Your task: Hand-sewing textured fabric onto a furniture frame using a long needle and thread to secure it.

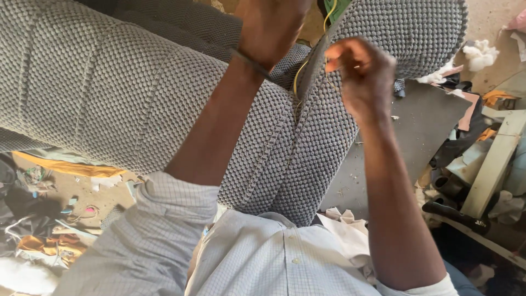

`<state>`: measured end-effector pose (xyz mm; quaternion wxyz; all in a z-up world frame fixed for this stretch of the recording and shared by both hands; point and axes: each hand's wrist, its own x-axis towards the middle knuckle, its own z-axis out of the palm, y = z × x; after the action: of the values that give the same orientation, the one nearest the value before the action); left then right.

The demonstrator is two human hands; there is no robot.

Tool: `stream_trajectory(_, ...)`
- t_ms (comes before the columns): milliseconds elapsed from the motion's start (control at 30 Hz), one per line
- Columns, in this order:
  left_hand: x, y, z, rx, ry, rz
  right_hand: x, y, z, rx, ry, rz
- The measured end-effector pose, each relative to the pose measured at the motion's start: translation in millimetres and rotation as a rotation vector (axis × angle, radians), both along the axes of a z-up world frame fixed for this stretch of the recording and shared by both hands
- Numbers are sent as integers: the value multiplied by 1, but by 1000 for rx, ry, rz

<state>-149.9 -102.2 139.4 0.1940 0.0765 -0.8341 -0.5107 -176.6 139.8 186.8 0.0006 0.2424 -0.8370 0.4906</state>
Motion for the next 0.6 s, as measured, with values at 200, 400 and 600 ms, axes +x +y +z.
stream_trajectory(200, 23, 10, -32, -63, -21, 44, -32, 43, -9, -29, 40, -89)
stream_trajectory(400, 141, 32, -109, -438, -534, 46, -8, 52, -63, 241, -3, -35)
stream_trajectory(600, 216, 88, -80, -468, -539, -51, 74, 14, -107, 623, -55, 14)
